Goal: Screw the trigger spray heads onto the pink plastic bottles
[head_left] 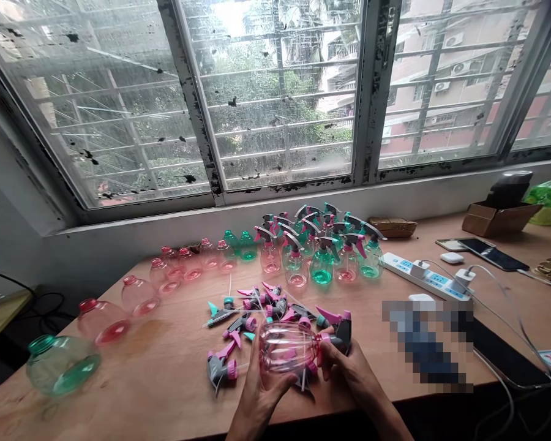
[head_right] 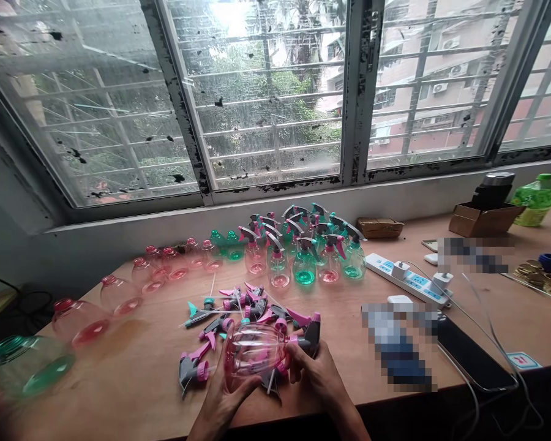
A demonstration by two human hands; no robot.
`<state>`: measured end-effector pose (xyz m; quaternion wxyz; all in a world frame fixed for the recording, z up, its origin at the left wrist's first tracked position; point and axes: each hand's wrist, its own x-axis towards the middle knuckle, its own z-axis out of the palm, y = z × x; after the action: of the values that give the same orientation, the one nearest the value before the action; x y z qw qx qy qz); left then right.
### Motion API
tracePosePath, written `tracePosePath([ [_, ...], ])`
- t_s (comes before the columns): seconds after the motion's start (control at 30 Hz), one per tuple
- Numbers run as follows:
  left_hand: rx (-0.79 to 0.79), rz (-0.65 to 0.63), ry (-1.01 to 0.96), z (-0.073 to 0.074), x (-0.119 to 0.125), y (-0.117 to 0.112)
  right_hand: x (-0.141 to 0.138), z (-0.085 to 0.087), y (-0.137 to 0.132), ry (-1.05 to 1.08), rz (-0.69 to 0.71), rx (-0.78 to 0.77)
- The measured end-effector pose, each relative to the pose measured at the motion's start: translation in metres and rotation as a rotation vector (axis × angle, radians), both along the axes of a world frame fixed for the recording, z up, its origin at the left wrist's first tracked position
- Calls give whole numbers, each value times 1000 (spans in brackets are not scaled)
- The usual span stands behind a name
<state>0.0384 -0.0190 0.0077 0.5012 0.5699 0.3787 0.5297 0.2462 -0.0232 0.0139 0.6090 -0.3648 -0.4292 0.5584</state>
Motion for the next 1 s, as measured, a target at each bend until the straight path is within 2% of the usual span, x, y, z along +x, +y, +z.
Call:
tracePosePath([
  [0.1,60,19,33,4,2,0,0,0,0,-4,0,-1],
  [0.3,47,10,-7,5,-3,-1,0,0,0,-28,8,3],
  [0.5,14,-99,-84,3,0,-2,1,1,1,-21,-27,23],
  [0.67,39,-18,-20,7,5,-6,1,-1,0,0,-9,-3],
  [0.83,4,-36,-12,7,-1,-4,0,-1,-1,4,21,-1],
  [1.0,24,-33,5,7,2,-5,1,-5,2,44,-13,-25],
])
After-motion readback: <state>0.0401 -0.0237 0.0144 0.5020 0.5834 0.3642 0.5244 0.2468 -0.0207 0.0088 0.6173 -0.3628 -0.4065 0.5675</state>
